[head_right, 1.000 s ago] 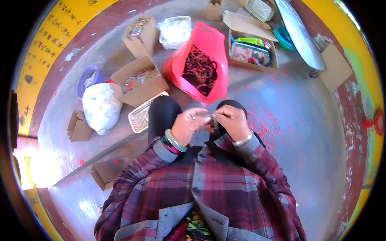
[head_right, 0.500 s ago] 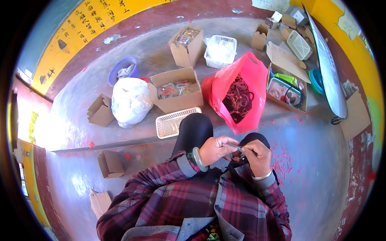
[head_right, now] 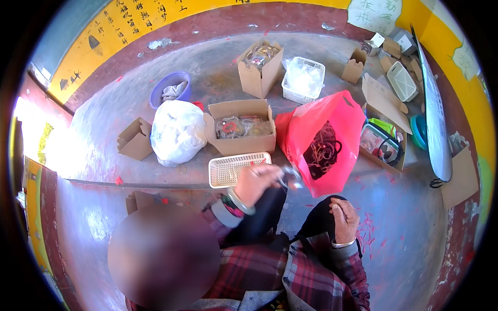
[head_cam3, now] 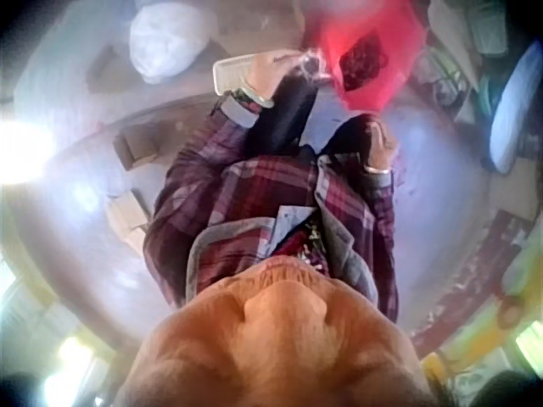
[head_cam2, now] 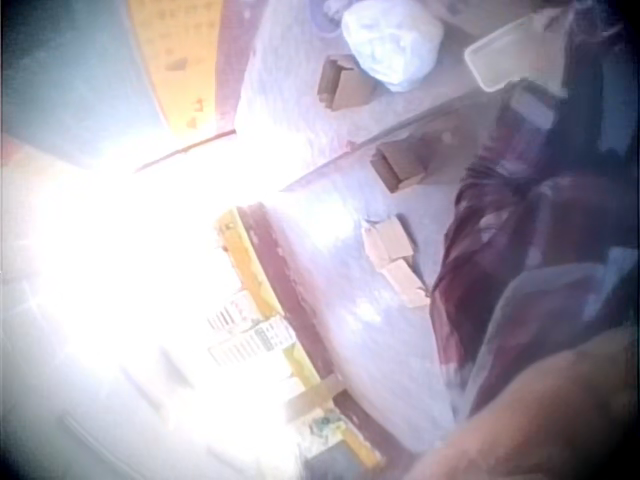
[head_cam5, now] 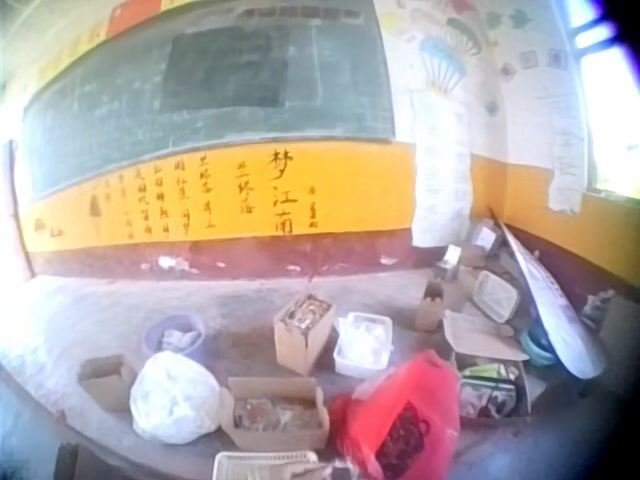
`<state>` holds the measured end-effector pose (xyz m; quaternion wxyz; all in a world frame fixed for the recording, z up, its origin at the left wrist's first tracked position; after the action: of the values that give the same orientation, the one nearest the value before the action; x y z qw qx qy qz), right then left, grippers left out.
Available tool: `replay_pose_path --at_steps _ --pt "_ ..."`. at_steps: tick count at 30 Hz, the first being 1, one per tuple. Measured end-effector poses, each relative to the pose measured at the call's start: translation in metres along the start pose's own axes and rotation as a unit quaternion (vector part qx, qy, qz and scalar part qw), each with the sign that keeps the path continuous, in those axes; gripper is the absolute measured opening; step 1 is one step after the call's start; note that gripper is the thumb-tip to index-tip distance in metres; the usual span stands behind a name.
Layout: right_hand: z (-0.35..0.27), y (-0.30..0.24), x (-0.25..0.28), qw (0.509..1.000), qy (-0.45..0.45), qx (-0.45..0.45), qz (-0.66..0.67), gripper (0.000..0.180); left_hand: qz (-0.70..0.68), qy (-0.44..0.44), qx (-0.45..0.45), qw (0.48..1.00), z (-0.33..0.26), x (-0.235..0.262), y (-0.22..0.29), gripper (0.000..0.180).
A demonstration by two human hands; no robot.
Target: The person sits on the floor and sorts small craft items, specifically red rubber bands and clear plastic rings, from a pink plastic bag into a white basket. The person handles the items one by one, separating them and placing them into the basket.
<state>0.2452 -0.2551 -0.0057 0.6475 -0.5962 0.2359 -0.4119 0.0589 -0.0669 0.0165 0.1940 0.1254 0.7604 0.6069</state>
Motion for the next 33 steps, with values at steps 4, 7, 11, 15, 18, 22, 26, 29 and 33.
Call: replay_pose_path --at_steps 4,7,11,15,18,22,26,29,33 --pt "-0.001 0.047 0.009 0.997 0.013 -0.044 -0.063 0.014 -0.111 0.137 -0.018 0.984 0.057 0.060 0.010 0.018" --pt "-0.004 0.053 0.006 0.992 0.003 -0.001 -0.124 0.012 -0.106 0.188 -0.055 0.975 0.097 0.096 0.020 0.017" --pt "-0.001 0.048 -0.007 0.976 -0.037 0.100 -0.191 0.010 -0.013 0.229 -0.093 0.969 0.141 0.119 0.033 0.019" --pt "0.002 0.045 -0.014 0.967 -0.048 0.133 -0.210 0.009 0.075 0.198 -0.116 0.970 0.192 0.118 0.017 0.019" --pt "0.004 0.044 -0.019 0.964 -0.061 0.135 -0.222 0.009 0.156 0.153 -0.073 0.973 0.227 0.104 -0.016 0.023" --pt "0.006 0.045 -0.022 0.965 -0.061 0.134 -0.216 0.009 0.272 0.115 -0.018 0.955 0.251 0.084 -0.047 0.027" --pt "0.009 0.038 -0.027 0.960 -0.074 0.158 -0.220 0.008 0.502 0.136 -0.160 0.839 0.258 0.089 -0.052 0.027" --pt "0.005 0.045 -0.024 0.960 -0.068 0.156 -0.220 0.008 0.457 0.175 -0.284 0.825 0.224 0.097 -0.010 0.025" --pt "0.003 0.046 -0.021 0.956 -0.073 0.159 -0.235 0.009 0.290 0.132 -0.217 0.923 0.155 0.117 0.029 0.022"
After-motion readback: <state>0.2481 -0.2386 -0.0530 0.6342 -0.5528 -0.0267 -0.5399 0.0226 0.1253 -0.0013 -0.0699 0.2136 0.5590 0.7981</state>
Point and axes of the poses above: each hand's wrist, its own z-axis towards the middle knuckle, its own x-axis out of the back of the hand, y = z × x, the point moved 2 cm from there along z, towards the middle knuckle, and after that the axes turned 14 degrees about y, right-handed, at the moved point
